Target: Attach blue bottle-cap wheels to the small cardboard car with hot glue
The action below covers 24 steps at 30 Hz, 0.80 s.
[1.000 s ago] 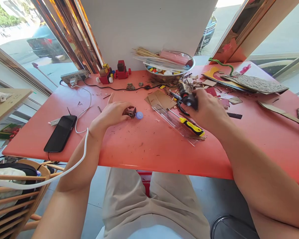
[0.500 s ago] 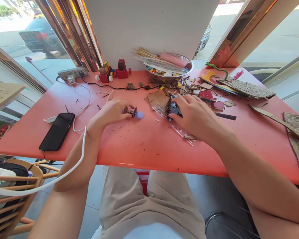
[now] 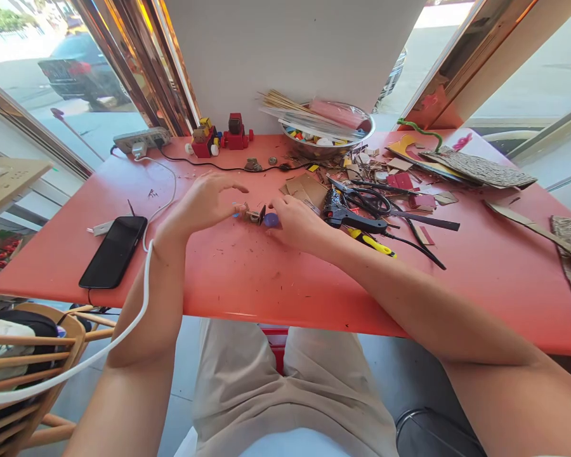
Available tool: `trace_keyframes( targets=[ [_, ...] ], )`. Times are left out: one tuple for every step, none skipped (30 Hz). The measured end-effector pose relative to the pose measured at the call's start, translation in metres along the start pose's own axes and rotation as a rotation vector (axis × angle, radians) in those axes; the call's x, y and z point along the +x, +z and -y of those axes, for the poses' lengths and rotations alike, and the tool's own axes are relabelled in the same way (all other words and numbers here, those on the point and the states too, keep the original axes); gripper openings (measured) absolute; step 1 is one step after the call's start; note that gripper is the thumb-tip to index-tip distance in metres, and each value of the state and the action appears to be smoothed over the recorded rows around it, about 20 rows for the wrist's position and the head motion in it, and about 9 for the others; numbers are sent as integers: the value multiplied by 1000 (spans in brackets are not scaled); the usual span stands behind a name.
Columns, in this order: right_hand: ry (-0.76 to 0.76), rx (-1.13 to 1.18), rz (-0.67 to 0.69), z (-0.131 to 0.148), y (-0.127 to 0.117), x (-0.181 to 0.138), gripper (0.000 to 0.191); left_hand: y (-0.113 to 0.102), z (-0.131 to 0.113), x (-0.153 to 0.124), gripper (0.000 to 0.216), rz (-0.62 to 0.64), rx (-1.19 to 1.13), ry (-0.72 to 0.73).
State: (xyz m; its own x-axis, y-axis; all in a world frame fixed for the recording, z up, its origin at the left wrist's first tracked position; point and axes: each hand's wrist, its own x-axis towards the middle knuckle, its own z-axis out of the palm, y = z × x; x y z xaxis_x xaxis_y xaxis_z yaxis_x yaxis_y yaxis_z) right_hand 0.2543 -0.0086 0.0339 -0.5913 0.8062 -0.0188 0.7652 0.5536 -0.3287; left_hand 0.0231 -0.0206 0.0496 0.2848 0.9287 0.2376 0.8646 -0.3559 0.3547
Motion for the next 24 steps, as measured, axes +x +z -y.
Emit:
trace_keyframes(
  targets=[
    [1, 0, -6, 0, 0, 0, 33, -4, 5, -1, 40, 14, -16, -2],
    [2, 3, -8, 0, 1, 0, 30, -7, 11, -2, 47, 35, -29, -1],
    [2, 7, -8, -1, 1, 0, 27, -9, 16, -2, 53, 61, -35, 0],
    [2, 11, -8, -1, 1, 1, 25, -9, 21, -2, 57, 89, -37, 0],
    [1, 18, -11, -2, 2, 1, 23, -7, 25, -1, 59, 116, -37, -1],
    [-1, 28, -16, -3, 2, 2, 22, -5, 27, 0, 58, 139, -37, -6],
    [1, 42, -24, -3, 3, 2, 22, -2, 29, 1, 56, 158, -38, -14],
    [5, 59, -32, -4, 3, 2, 22, 1, 30, 2, 52, 174, -40, -23],
    [9, 77, -41, -5, 4, 2, 21, 4, 30, 4, 49, 189, -44, -31],
    [14, 95, -53, -5, 5, 2, 21, 7, 30, 5, 45, 204, -49, -36],
    [17, 113, -67, -6, 7, 2, 20, 8, 30, 6, 43, 216, -54, -37],
    [18, 132, -82, -7, 8, 2, 18, 9, 29, 6, 42, 224, -60, -36],
    [20, 152, -100, -9, 10, 2, 17, 9, 29, 7, 42, 233, -69, -32],
    [20, 175, -119, -10, 12, 3, 16, 9, 28, 7, 42, 239, -81, -31],
    [17, 200, -138, -11, 14, 3, 14, 8, 28, 7, 42, 241, -92, -34],
    [11, 226, -157, -12, 15, 4, 13, 8, 27, 7, 41, 242, -100, -43],
    [2, 252, -175, -13, 17, 4, 12, 7, 27, 7, 41, 242, -104, -55],
    [-4, 277, -189, -14, 18, 4, 11, 7, 27, 7, 41, 243, -106, -70],
    [-4, 299, -197, -14, 18, 5, 10, 7, 27, 7, 40, 242, -105, -85],
    [-1, 318, -200, -15, 19, 5, 11, 7, 27, 8, 40, 240, -106, -97],
    [7, 334, -202, -15, 19, 5, 12, 7, 26, 8, 40, 241, -111, -105],
    [15, 348, -202, -15, 19, 5, 14, 7, 26, 8, 39, 242, -118, -110],
    [22, 359, -203, -15, 19, 5, 15, 7, 25, 8, 39, 242, -127, -115],
    [25, 371, -208, -15, 19, 5, 17, 7, 25, 8, 40, 242, -135, -119]
  ],
)
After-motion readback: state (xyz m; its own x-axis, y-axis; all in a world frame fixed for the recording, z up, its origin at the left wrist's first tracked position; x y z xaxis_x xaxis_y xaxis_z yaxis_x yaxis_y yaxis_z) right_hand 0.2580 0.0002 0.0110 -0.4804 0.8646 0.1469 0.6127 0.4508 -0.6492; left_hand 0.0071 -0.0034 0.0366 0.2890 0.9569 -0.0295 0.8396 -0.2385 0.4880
